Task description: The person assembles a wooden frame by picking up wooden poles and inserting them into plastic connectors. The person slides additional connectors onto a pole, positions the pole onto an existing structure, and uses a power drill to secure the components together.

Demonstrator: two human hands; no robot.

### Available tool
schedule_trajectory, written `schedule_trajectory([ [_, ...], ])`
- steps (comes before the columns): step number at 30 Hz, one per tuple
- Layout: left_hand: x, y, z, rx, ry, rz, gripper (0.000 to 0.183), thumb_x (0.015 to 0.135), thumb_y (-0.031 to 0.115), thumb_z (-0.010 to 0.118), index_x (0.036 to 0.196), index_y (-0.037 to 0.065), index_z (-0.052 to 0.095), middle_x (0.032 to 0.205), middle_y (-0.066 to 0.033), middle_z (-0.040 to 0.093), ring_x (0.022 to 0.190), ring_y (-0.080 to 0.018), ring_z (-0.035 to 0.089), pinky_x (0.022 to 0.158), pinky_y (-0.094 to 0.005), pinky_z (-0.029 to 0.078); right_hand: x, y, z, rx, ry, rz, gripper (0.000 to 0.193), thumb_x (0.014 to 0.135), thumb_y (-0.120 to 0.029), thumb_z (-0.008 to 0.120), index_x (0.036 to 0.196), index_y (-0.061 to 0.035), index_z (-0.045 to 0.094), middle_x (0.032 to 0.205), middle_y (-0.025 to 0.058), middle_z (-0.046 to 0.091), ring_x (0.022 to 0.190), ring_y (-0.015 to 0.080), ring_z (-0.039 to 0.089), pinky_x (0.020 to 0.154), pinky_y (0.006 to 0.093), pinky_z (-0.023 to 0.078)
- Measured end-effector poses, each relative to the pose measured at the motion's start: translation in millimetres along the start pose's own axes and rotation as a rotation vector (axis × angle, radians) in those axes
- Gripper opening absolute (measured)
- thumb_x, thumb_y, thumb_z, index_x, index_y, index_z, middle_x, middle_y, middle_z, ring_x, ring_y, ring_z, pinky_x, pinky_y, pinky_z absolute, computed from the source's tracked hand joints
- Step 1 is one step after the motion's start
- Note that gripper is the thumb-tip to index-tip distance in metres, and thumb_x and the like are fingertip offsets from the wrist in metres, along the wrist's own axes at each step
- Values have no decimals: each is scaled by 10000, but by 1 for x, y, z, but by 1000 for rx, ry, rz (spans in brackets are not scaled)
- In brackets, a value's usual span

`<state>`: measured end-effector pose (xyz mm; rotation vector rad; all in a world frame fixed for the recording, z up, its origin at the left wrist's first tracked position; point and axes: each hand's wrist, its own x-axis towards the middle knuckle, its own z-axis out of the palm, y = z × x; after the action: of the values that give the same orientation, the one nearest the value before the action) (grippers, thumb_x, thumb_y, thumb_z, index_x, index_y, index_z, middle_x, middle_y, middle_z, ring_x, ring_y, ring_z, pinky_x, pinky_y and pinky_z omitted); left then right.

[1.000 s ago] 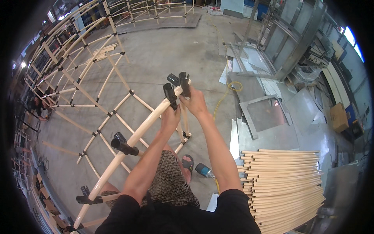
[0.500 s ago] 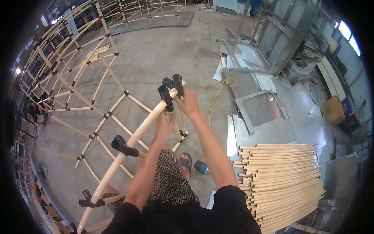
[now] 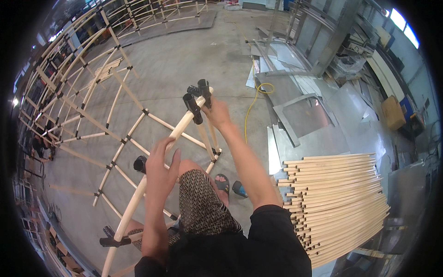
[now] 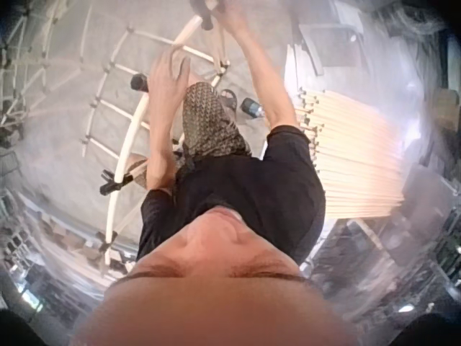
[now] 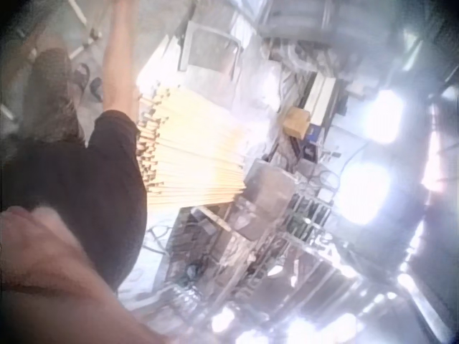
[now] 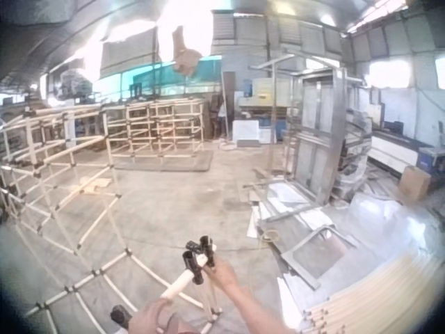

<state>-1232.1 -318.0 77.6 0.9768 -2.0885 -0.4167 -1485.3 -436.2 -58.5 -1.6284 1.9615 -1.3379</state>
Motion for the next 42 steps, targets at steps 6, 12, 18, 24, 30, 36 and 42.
schedule_trajectory([
  [6,87,-46,62,264,-414,-283,394,936,313,633,1109,-39,605,926,-193,684,883,-431,650,798,-474,510,-1,-14,-7,-13,-30,94,422,872,-395,658,1107,-53,582,904,197,686,867,416,647,722,500,494],
  [12,81,-65,90,345,-373,-240,391,950,367,603,1028,-16,596,828,-217,684,768,-397,678,643,-463,526,1,-11,-12,-100,-95,38,438,857,-355,677,1153,-58,552,879,195,690,841,413,656,701,511,500],
  [18,69,-54,103,651,-295,-134,404,960,344,583,1181,9,535,824,-203,681,745,-376,677,612,-476,522,-3,-12,-13,-121,-82,102,401,855,-328,688,1134,-74,552,850,169,698,818,403,663,688,506,506],
  [24,86,-75,82,57,-485,-334,387,953,329,606,1162,4,586,824,-207,680,697,-369,667,585,-438,505,0,-15,-19,-88,-115,86,348,871,-300,681,1079,-50,557,830,171,694,803,410,658,668,513,498],
  [30,80,-64,85,307,-348,-148,408,936,334,612,1192,17,595,813,-210,680,691,-329,683,573,-440,510,2,-6,-16,-37,-104,40,337,898,-320,654,1049,-36,552,827,189,683,796,427,642,674,526,482],
  [36,67,-53,98,749,-235,-78,384,940,295,599,1251,72,568,745,-133,661,696,-304,689,581,-408,540,5,5,-6,18,-103,-16,360,902,-318,651,1095,-34,541,860,209,680,814,440,639,681,521,484],
  [42,59,-53,96,636,-215,-159,427,931,293,607,1300,90,538,853,-161,679,732,-358,685,634,-458,532,3,21,3,198,-90,-67,395,902,-308,656,1177,-41,564,912,214,694,844,426,660,707,490,502],
])
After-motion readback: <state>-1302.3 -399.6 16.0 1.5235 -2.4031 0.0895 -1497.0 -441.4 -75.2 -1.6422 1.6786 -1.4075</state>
